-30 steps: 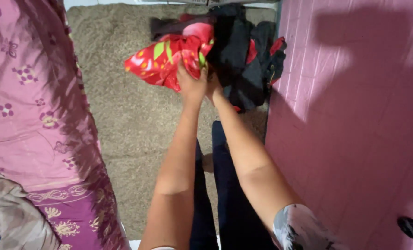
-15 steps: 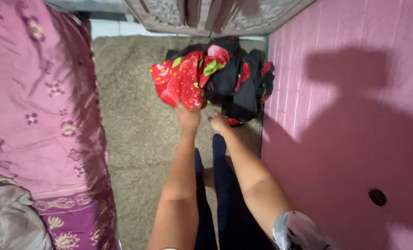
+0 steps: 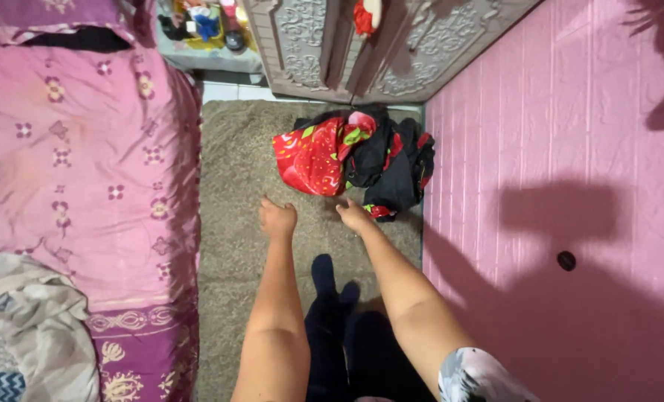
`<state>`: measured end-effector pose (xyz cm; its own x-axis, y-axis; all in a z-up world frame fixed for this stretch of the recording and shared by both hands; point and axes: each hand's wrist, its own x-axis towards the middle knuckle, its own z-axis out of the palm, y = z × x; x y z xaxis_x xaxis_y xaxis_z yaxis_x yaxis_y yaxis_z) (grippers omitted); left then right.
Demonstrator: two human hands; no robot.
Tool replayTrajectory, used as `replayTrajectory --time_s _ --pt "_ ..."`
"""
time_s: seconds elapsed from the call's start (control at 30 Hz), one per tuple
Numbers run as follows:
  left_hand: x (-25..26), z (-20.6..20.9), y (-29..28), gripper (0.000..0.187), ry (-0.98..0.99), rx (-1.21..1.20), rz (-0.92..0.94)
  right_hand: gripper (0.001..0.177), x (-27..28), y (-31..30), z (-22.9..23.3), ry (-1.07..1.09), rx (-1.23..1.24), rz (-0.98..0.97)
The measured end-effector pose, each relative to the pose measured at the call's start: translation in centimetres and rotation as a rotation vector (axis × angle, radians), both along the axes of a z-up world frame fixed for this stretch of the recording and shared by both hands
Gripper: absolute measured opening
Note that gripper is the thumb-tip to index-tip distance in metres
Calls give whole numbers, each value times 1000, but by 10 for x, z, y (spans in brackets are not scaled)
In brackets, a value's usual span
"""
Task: Making the bed by tidying up pillows, bolsters, and blankets.
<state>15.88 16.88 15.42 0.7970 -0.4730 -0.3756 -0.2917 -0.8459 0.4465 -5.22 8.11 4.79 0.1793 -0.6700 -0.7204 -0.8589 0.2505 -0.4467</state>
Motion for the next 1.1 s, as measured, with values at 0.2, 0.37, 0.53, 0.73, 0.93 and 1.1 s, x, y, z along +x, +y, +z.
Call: replayTrajectory --time_s 0.2,0.37,0.53,0.73,0.93,1.1 --pt "7 34 23 88 61 -18 114 79 -4 19 26 16 -41 54" --pt "10 38 63 87 71 -42 171 80 -23 22 -23 22 -82 140" --pt "37 70 112 85 111 -58 300 82 -7 9 -60 -22 -87 242" --pt "100 55 173 90 71 -77 440 81 83 26 0 -192 -126 280" --pt "178 102 237 83 84 -97 567 81 197 55 51 -211 -75 338" --pt "240 132 283 83 107 -172 688 81 283 81 100 -232 -93 474"
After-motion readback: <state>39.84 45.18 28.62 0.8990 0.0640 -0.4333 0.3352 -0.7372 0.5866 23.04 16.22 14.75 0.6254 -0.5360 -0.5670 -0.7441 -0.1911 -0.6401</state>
